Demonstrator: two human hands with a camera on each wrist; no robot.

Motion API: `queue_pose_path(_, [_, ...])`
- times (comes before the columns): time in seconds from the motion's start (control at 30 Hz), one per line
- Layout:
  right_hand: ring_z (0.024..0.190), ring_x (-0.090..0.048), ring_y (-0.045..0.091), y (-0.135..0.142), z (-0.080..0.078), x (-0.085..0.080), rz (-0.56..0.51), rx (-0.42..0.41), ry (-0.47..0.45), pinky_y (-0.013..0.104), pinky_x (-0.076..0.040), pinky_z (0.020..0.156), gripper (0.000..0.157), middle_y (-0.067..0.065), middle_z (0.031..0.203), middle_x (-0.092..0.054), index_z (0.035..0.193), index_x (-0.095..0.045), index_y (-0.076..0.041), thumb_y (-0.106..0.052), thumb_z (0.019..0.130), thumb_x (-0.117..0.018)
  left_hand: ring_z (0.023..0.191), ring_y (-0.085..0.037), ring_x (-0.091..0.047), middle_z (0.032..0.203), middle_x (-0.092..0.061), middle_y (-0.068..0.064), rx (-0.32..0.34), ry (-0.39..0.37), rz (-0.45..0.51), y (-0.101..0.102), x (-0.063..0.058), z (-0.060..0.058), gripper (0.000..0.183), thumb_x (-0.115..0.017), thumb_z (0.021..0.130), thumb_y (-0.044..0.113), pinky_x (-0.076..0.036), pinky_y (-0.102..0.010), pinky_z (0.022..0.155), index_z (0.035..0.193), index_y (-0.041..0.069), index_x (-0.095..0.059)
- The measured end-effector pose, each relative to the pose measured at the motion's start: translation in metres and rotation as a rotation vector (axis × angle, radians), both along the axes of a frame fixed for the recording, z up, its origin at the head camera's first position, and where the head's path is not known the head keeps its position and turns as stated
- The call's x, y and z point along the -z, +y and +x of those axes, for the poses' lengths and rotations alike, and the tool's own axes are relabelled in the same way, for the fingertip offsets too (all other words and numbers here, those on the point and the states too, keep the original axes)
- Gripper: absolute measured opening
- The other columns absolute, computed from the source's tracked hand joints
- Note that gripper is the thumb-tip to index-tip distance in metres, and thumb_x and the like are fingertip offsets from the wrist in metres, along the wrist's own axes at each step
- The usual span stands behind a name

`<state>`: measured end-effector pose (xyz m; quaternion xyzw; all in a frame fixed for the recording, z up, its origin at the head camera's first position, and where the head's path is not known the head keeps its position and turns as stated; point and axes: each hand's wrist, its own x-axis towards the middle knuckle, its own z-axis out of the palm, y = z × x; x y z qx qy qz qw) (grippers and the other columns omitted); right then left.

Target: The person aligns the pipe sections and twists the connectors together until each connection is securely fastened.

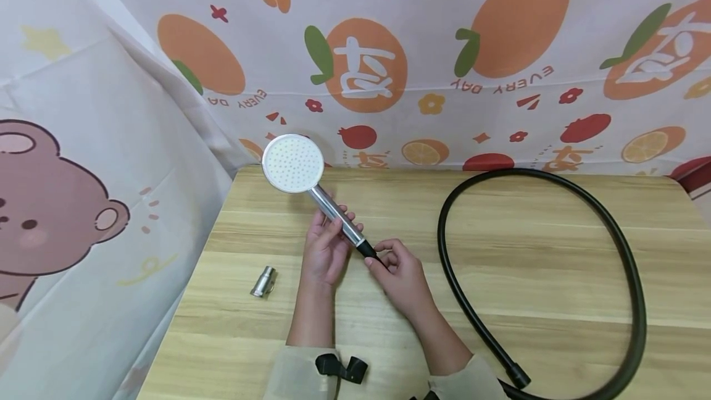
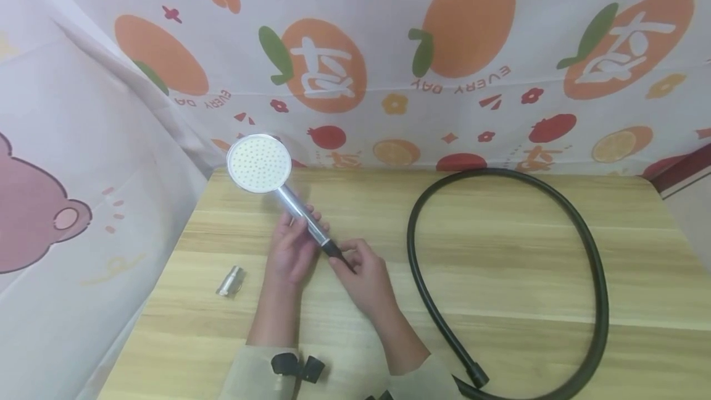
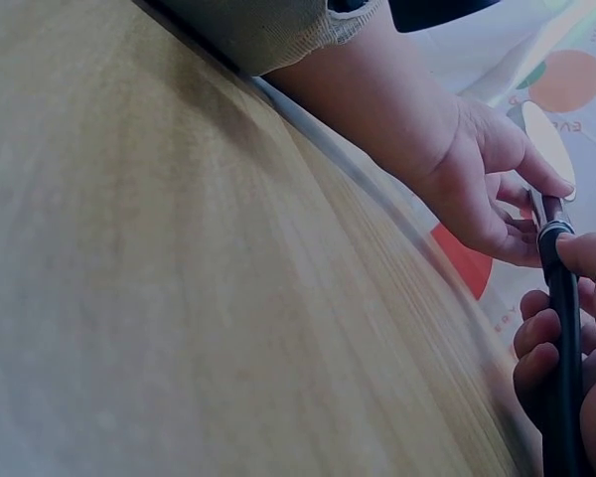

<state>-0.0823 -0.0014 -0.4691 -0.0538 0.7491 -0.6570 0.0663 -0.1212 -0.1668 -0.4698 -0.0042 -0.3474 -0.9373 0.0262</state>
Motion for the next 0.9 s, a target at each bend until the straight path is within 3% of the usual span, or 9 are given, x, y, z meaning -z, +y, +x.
queue_pose_path(0.1, [0.049, -0.047, 0.008, 0.0003, -0.0007, 0.0008, 0.004, -0.007, 0.01, 0.018, -0.035, 0.044, 0.028, 0.008, 0.071, -0.064, 0.113, -0.061, -0.009, -0.019, 0.09, -0.073, 0.101, -0.016, -0.063, 0.112, -0.06, -0.001, -0.002, 0.004, -0.003, 0.0004, -0.0002, 0.0002, 0.056, -0.06, 0.095, 0.002, -0.058, -0.038, 0.09, 0.146, 0.018, -0.042])
queue_pose_path(0.3, [0.047, -0.046, 0.007, 0.002, -0.0024, 0.0079, -0.014, -0.027, 0.036, 0.019, -0.036, 0.041, 0.047, 0.003, 0.067, -0.062, 0.127, -0.051, -0.008, -0.028, 0.09, -0.073, 0.101, -0.016, -0.063, 0.113, -0.06, -0.001, -0.003, 0.006, 0.001, -0.0007, 0.0003, 0.0, 0.057, -0.059, 0.095, 0.001, -0.057, -0.038, 0.091, 0.146, 0.018, -0.041])
queue_pose_path(0.43, [0.046, -0.045, 0.007, 0.0018, -0.0026, 0.0084, -0.02, -0.035, 0.048, 0.019, -0.035, 0.04, 0.049, 0.003, 0.066, -0.06, 0.129, -0.051, -0.009, -0.027, 0.09, -0.073, 0.101, -0.016, -0.063, 0.112, -0.061, 0.0, -0.004, 0.005, 0.002, -0.0009, 0.0, 0.0, 0.056, -0.058, 0.096, 0.001, -0.057, -0.038, 0.091, 0.146, 0.018, -0.041])
queue_pose_path(0.67, [0.049, -0.046, 0.007, 0.0017, -0.0026, 0.0081, 0.006, -0.017, 0.051, 0.019, -0.036, 0.043, 0.033, 0.004, 0.07, -0.063, 0.117, -0.061, -0.013, -0.028, 0.09, -0.074, 0.099, -0.015, -0.065, 0.111, -0.062, 0.0, -0.003, -0.001, -0.008, 0.0002, -0.0008, 0.0004, 0.057, -0.058, 0.096, 0.001, -0.058, -0.037, 0.09, 0.147, 0.018, -0.041])
queue_pose_path(0.9, [0.047, -0.048, 0.008, 0.0012, -0.0024, 0.0055, 0.013, -0.014, -0.018, 0.02, -0.038, 0.041, 0.022, 0.009, 0.073, -0.066, 0.111, -0.066, -0.017, -0.031, 0.095, -0.067, 0.099, -0.015, -0.065, 0.11, -0.062, 0.0, -0.009, -0.008, -0.014, 0.0006, -0.001, 0.0001, 0.056, -0.058, 0.096, 0.001, -0.058, -0.037, 0.089, 0.147, 0.018, -0.041])
